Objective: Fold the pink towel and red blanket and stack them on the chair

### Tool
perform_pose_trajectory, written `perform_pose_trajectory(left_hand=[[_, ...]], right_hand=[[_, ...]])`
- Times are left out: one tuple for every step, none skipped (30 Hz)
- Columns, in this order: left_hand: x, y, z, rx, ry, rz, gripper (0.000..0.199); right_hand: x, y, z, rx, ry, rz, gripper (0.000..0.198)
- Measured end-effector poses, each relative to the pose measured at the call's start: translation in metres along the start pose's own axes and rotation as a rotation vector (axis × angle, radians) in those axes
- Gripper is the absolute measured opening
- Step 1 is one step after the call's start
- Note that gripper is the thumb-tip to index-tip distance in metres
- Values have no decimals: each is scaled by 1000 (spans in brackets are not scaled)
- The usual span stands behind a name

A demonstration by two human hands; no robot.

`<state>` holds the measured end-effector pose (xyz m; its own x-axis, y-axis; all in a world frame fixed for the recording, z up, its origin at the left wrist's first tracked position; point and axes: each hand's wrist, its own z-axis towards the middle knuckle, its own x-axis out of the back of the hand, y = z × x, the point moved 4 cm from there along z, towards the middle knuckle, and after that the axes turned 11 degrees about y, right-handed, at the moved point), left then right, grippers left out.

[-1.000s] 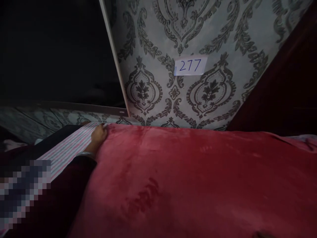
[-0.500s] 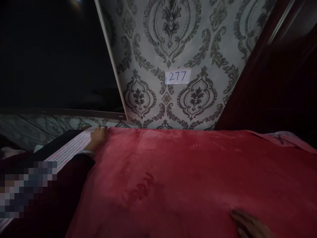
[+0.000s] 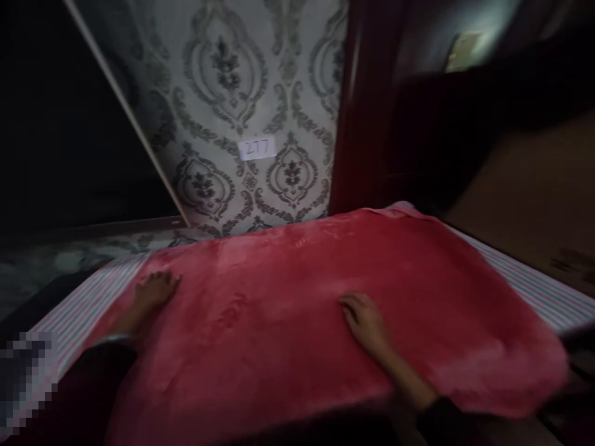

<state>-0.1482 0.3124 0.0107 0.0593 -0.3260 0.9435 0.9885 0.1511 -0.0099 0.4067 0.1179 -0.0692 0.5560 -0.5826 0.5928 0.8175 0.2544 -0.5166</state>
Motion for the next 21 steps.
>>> perform_pose_trajectory(left_hand=[[-3, 22, -5, -73, 4, -53, 65], [-7, 46, -11, -138, -15, -101, 66], [-11, 71, -18, -192, -53, -135, 66], [-14, 97, -26, -240, -92, -154, 65], [-15, 123, -34, -280, -134, -158, 65], [-15, 147, -43, -317, -179, -152, 65], [-13, 171, -52, -355, -224, -142, 65], [-10, 194, -60, -395, -260, -131, 66], [-6, 215, -69, -437, -282, -126, 66], [-1, 235, -78, -480, -290, -128, 66], [4, 253, -86, -521, -289, -138, 66], [8, 269, -94, -557, -284, -152, 66], [12, 284, -101, -587, -276, -171, 66], [15, 298, -108, -615, -273, -189, 66], [17, 311, -115, -642, -273, -204, 67], [18, 323, -121, -668, -273, -211, 67], [19, 336, -126, -697, -272, -212, 68], [20, 348, -132, -724, -269, -207, 68], [20, 359, -136, -746, -257, -197, 68], [20, 369, -141, -762, -235, -188, 68], [20, 378, -144, -768, -198, -182, 68]], right_hand=[[0, -4, 2, 3, -10, 6, 34], [1, -7, 5, -4, -12, 4, 33], [2, -10, 7, -14, -17, 0, 31], [5, -13, 9, -21, -13, -3, 30], [8, -17, 11, -11, -5, -3, 29], [11, -22, 12, 6, 5, -3, 30], [15, -26, 13, 26, 17, -1, 30], [18, -30, 13, 45, 24, 6, 31], [21, -33, 14, 55, 22, 23, 30], [23, -33, 14, 41, 13, 51, 30], [26, -31, 16, 8, 0, 85, 30], [29, -26, 19, -36, -15, 116, 32], [34, -18, 24, -86, -21, 134, 32], [42, -7, 30, -140, -13, 132, 33], [53, 8, 38, -195, 13, 107, 34], [67, 26, 46, -248, 52, 62, 34], [85, 46, 54, -302, 100, 3, 35], [106, 68, 61, -369, 157, -64, 38], [130, 90, 65, -441, 216, -138, 42], [155, 112, 67, -514, 272, -215, 45], [179, 133, 67, -583, 320, -291, 49]])
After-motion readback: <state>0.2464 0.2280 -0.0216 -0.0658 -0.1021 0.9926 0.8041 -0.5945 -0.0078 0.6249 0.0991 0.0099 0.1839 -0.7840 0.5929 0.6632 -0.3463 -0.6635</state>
